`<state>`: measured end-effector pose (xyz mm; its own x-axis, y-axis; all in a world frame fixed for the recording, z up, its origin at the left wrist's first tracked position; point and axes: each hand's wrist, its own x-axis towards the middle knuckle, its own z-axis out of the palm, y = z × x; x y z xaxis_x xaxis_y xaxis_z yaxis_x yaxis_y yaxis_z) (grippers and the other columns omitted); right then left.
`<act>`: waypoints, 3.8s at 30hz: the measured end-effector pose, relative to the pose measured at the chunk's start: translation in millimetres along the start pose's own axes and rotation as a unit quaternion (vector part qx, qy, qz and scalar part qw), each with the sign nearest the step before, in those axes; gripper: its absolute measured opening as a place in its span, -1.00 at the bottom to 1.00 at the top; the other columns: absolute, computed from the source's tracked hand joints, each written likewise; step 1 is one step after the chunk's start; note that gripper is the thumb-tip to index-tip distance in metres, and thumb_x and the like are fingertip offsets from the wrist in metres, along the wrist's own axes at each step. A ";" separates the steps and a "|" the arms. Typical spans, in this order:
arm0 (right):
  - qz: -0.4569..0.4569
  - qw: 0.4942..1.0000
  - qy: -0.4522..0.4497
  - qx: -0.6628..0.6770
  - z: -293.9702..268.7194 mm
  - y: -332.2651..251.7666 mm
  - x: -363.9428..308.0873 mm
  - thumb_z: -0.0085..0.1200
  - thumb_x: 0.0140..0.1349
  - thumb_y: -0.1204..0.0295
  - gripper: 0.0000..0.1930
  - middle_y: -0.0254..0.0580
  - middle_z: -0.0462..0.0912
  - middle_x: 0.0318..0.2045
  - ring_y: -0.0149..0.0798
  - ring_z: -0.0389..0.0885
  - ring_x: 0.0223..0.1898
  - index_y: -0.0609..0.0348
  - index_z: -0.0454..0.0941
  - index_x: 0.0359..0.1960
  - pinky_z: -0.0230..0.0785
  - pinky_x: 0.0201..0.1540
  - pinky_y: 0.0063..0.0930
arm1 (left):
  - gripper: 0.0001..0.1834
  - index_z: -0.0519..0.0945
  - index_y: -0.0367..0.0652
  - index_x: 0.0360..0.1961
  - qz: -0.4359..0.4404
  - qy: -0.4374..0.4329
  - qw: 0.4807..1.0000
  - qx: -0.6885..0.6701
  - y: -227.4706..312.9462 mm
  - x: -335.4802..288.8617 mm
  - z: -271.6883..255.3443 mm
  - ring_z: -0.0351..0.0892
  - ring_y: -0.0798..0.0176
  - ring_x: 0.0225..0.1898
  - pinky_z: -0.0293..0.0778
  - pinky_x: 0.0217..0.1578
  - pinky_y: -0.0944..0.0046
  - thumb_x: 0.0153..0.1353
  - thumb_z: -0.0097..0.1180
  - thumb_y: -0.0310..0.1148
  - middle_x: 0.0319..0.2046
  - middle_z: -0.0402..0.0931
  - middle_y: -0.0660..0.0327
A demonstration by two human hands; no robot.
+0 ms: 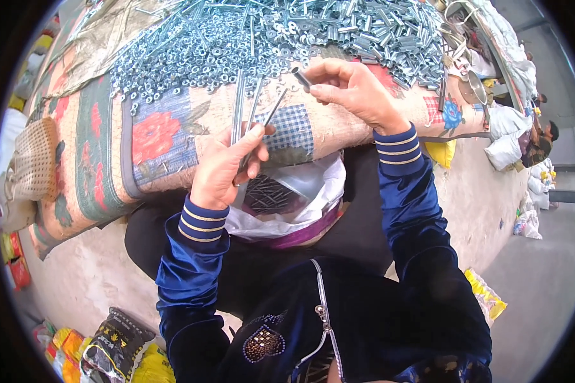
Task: The person assembles long metal screws by hand, attaching washers and nuts to them.
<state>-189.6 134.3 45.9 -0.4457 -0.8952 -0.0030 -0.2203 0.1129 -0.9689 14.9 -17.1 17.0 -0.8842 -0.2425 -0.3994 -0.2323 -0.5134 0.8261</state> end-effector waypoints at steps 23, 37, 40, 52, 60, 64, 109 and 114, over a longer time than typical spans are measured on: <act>0.017 0.996 -0.063 -0.057 70.1 -7.8 1.5 0.24 0.06 0.30 -0.75 -0.30 0.62 -0.50 -0.48 0.52 -0.42 0.23 0.61 -0.32 0.38 -0.31 -0.57 | -0.78 0.53 -0.22 -0.22 0.051 0.046 0.991 -0.117 -1.6 0.1 -10.6 0.52 0.47 -0.63 0.13 -0.81 0.59 0.27 0.09 -0.27 -0.53 0.55 0.22; -0.015 0.884 0.246 -0.397 -22.9 64.9 31.9 0.19 -0.09 0.42 -0.83 -0.09 0.63 -0.51 -0.05 0.61 -0.40 0.18 0.60 -0.42 0.43 -0.28 -0.28 | -0.79 0.50 -0.24 -0.20 0.068 0.058 0.987 -0.130 0.0 5.0 -24.2 0.48 0.47 -0.61 0.11 -0.81 0.61 0.25 0.09 -0.32 -0.49 0.52 0.23; -0.038 0.900 0.221 -0.373 -29.4 64.6 33.7 0.20 -0.09 0.40 -0.81 -0.09 0.64 -0.51 -0.07 0.62 -0.41 0.21 0.59 -0.43 0.44 -0.29 -0.29 | -0.80 0.50 -0.24 -0.20 0.068 0.059 0.986 -0.143 -2.1 5.0 -26.4 0.48 0.47 -0.61 0.12 -0.80 0.61 0.26 0.08 -0.32 -0.49 0.52 0.23; 0.009 0.894 0.231 -0.383 -40.5 60.5 27.3 0.28 -0.11 0.37 -0.82 -0.15 0.62 -0.57 -0.24 0.62 -0.51 0.19 0.60 -0.49 0.44 -0.40 -0.39 | -0.80 0.50 -0.22 -0.21 0.050 0.070 0.985 -0.151 -0.2 5.4 -27.9 0.48 0.48 -0.60 0.13 -0.79 0.60 0.26 0.09 -0.31 -0.49 0.52 0.24; -0.018 0.951 0.139 -0.276 2.1 55.7 37.6 0.18 -0.06 0.39 -0.82 -0.15 0.65 -0.53 -0.18 0.64 -0.46 0.21 0.61 -0.43 0.47 -0.34 -0.39 | -0.81 0.51 -0.22 -0.23 0.056 0.071 0.987 -0.135 0.6 5.3 -25.7 0.47 0.47 -0.60 0.13 -0.79 0.60 0.22 0.14 -0.33 -0.49 0.52 0.23; -0.022 0.904 0.176 -0.389 8.6 50.6 38.5 0.13 -0.11 0.42 -0.86 -0.07 0.63 -0.51 -0.01 0.61 -0.37 0.17 0.60 -0.48 0.44 -0.28 -0.23 | -0.81 0.51 -0.22 -0.22 0.063 0.084 0.988 -0.113 -1.0 3.4 -25.4 0.47 0.47 -0.60 0.12 -0.79 0.60 0.20 0.16 -0.36 -0.49 0.52 0.23; -0.024 0.977 0.091 0.193 58.3 -1.3 20.9 0.13 0.18 0.51 -0.80 -0.15 0.65 -0.32 -0.35 0.65 -0.34 0.36 0.59 -0.19 0.54 -0.24 -0.55 | -0.80 0.55 -0.22 -0.28 0.040 0.032 0.994 -0.100 -2.5 -0.4 -17.8 0.50 0.47 -0.59 0.13 -0.78 0.58 0.10 0.25 -0.39 -0.49 0.55 0.22; -0.134 0.974 0.179 -0.033 79.3 -5.3 13.8 0.12 0.16 0.58 -0.79 -0.15 0.66 -0.23 -0.39 0.64 -0.26 0.27 0.59 -0.14 0.50 -0.19 -0.57 | -0.82 0.54 -0.24 -0.27 0.049 0.035 0.992 -0.109 -5.0 0.4 -15.9 0.49 0.48 -0.61 0.12 -0.80 0.58 0.15 0.21 -0.38 -0.49 0.54 0.22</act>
<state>-125.7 87.2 31.3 -0.6367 -0.6894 0.3454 -0.4201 -0.0655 -0.9051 22.3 -27.7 6.4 -0.8661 -0.3527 -0.3543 -0.0468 -0.6484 0.7599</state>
